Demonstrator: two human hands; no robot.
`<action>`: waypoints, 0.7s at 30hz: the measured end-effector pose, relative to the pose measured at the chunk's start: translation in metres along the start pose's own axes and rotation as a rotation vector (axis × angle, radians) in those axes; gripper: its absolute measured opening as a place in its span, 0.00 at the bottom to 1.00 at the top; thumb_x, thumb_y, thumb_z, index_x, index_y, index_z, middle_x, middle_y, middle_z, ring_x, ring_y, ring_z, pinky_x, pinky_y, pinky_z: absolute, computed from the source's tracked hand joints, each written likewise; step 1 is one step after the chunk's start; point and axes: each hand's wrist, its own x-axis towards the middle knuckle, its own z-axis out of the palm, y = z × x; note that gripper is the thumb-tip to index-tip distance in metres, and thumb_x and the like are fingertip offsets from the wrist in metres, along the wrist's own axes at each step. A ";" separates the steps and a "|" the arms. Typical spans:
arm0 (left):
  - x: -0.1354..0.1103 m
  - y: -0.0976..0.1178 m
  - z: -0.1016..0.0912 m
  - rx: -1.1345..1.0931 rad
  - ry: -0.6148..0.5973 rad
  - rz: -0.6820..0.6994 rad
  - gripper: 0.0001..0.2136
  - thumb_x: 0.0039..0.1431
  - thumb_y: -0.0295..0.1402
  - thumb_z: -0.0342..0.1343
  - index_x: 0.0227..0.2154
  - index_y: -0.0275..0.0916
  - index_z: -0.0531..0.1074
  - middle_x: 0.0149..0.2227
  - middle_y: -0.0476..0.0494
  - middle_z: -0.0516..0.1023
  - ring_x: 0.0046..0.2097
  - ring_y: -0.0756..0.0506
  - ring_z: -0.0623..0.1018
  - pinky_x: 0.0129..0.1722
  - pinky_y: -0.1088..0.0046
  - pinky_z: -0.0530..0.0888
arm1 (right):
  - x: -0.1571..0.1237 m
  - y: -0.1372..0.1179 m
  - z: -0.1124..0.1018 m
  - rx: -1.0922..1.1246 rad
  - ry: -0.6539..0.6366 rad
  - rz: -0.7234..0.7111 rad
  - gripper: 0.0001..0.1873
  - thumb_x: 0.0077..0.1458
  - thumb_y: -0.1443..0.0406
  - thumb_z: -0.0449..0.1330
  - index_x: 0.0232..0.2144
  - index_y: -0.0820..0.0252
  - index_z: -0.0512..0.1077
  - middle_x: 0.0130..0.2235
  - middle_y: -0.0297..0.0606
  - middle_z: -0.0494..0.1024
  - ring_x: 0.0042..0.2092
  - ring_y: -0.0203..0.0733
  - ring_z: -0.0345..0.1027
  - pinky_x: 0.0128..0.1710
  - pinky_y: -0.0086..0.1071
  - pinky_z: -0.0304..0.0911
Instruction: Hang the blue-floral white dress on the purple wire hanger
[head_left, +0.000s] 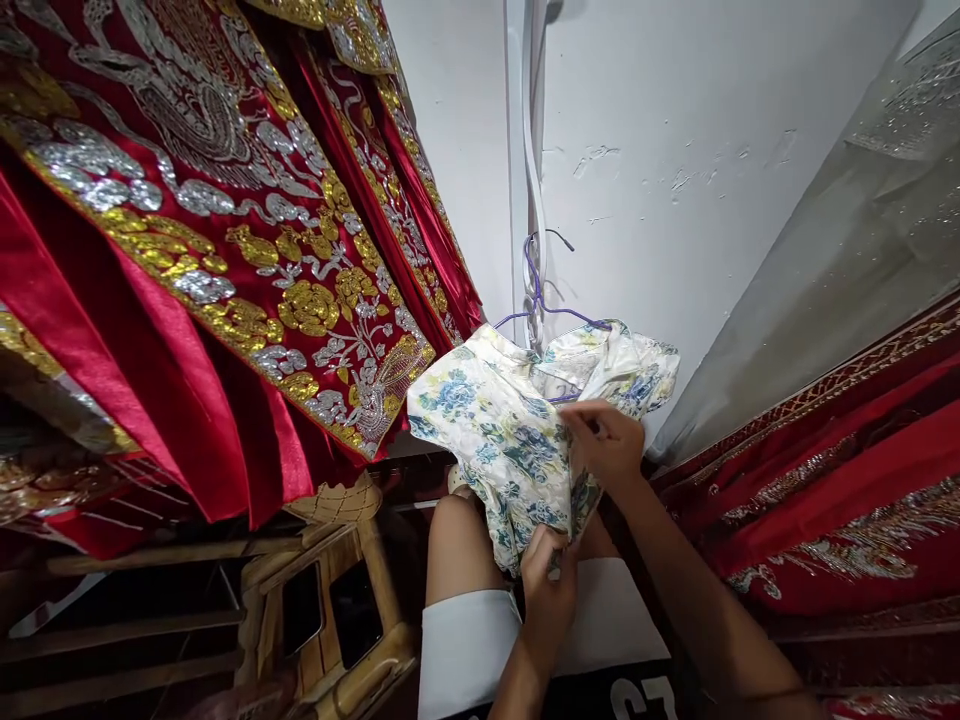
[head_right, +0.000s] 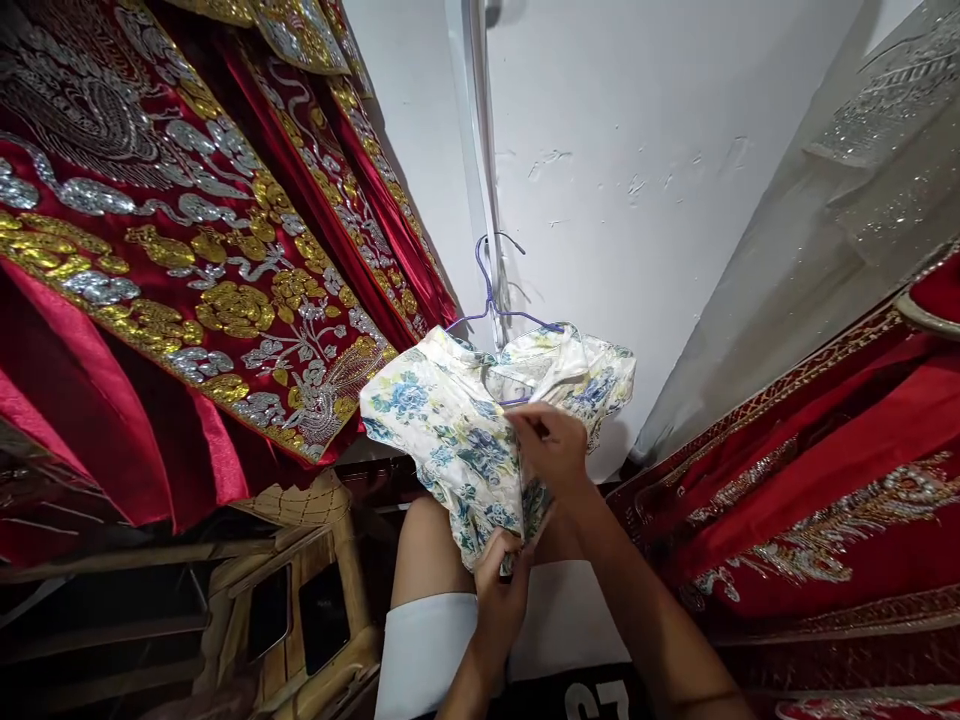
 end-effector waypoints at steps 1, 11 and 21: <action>0.000 0.000 0.000 0.001 -0.017 0.006 0.11 0.68 0.29 0.53 0.27 0.39 0.65 0.29 0.49 0.69 0.33 0.49 0.71 0.32 0.75 0.66 | 0.013 0.000 0.002 -0.003 0.006 -0.012 0.10 0.57 0.60 0.65 0.25 0.56 0.76 0.20 0.29 0.70 0.21 0.34 0.59 0.22 0.29 0.56; -0.008 -0.018 0.006 0.062 -0.146 -0.043 0.13 0.68 0.30 0.51 0.25 0.40 0.61 0.28 0.49 0.67 0.32 0.48 0.69 0.31 0.74 0.63 | 0.084 -0.021 0.011 0.162 -0.020 0.000 0.11 0.60 0.63 0.62 0.26 0.58 0.70 0.20 0.26 0.59 0.22 0.31 0.51 0.21 0.28 0.49; 0.087 0.022 -0.029 0.040 -0.012 0.055 0.08 0.70 0.36 0.50 0.43 0.40 0.72 0.38 0.43 0.76 0.41 0.45 0.76 0.43 0.70 0.72 | 0.052 -0.008 0.004 0.118 -0.126 -0.156 0.07 0.60 0.65 0.62 0.30 0.56 0.78 0.22 0.31 0.76 0.22 0.35 0.67 0.22 0.28 0.61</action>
